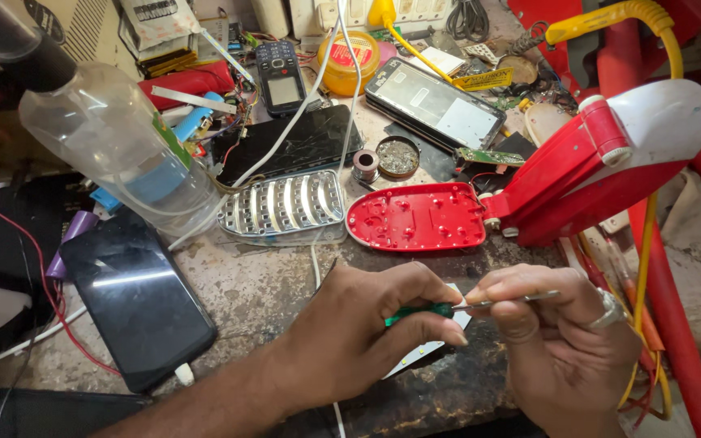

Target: The person uses a soldering iron to work on an LED light board, then tests the board by connecting red and black wires to its terminals. The person repeatedly touches the LEDs to check for heat or continuity while the board is powered.

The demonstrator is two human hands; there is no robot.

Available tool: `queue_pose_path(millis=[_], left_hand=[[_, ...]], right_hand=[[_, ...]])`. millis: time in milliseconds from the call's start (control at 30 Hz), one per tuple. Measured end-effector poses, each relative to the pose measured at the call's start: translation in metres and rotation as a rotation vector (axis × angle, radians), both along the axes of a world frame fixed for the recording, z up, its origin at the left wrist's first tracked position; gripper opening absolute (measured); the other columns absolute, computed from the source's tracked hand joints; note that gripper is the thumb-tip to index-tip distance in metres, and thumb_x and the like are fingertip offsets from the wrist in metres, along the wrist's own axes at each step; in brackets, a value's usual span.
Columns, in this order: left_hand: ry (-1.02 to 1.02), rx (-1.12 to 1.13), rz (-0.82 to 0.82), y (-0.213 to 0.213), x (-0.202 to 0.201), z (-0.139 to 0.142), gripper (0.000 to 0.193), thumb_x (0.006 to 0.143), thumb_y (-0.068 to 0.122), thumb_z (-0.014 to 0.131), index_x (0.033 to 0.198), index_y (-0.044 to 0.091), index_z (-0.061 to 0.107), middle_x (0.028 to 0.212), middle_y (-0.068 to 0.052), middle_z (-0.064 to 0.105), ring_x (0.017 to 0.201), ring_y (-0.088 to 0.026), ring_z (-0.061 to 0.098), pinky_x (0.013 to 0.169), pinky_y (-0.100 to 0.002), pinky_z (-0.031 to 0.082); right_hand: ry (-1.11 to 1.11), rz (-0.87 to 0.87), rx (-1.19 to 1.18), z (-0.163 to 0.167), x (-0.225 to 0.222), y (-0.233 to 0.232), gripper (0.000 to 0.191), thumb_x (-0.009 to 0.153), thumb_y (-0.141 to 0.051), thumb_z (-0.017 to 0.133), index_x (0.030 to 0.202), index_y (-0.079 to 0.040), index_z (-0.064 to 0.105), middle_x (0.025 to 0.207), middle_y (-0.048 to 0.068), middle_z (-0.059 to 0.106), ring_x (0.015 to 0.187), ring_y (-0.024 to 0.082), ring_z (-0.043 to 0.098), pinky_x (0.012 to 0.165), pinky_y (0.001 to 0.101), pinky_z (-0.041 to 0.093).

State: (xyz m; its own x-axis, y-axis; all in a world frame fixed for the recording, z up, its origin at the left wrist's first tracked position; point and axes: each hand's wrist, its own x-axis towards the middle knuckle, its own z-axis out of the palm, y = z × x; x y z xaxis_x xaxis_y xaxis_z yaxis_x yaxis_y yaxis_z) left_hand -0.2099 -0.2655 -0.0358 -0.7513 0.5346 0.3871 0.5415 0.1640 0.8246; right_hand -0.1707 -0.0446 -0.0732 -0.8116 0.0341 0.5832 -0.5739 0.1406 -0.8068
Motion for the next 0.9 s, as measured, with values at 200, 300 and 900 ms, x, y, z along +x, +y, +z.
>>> queue_pose_path(millis=[200,300,900], left_hand=[[0.037,0.0,0.068,0.005,0.002,-0.001,0.029,0.094,0.031,0.076,0.111,0.007,0.071,0.089,-0.009,0.077,0.078,-0.02,0.079,0.067,-0.031,0.059],[0.082,0.07,0.067,0.008,-0.002,-0.001,0.027,0.098,0.025,0.075,0.114,0.005,0.067,0.095,-0.01,0.078,0.087,-0.018,0.08,0.073,-0.03,0.061],[-0.579,0.684,-0.025,-0.005,-0.029,-0.018,0.023,0.096,0.004,0.071,0.117,-0.002,0.066,0.096,-0.009,0.075,0.087,-0.013,0.072,0.077,-0.03,0.063]], right_hand=[[0.032,0.009,-0.02,0.0,-0.009,-0.009,0.01,0.108,-0.007,0.066,0.112,0.0,0.061,0.104,0.012,0.071,0.092,0.009,0.069,0.085,0.0205,0.056],[-0.142,-0.127,0.214,0.012,-0.017,-0.011,0.009,0.1,-0.003,0.07,0.107,0.001,0.068,0.094,0.014,0.074,0.083,0.013,0.066,0.075,0.0242,0.054],[-0.311,0.034,-0.366,-0.013,0.0,0.013,0.021,0.1,0.001,0.063,0.12,0.008,0.065,0.098,0.021,0.074,0.086,0.025,0.075,0.082,0.0412,0.064]])
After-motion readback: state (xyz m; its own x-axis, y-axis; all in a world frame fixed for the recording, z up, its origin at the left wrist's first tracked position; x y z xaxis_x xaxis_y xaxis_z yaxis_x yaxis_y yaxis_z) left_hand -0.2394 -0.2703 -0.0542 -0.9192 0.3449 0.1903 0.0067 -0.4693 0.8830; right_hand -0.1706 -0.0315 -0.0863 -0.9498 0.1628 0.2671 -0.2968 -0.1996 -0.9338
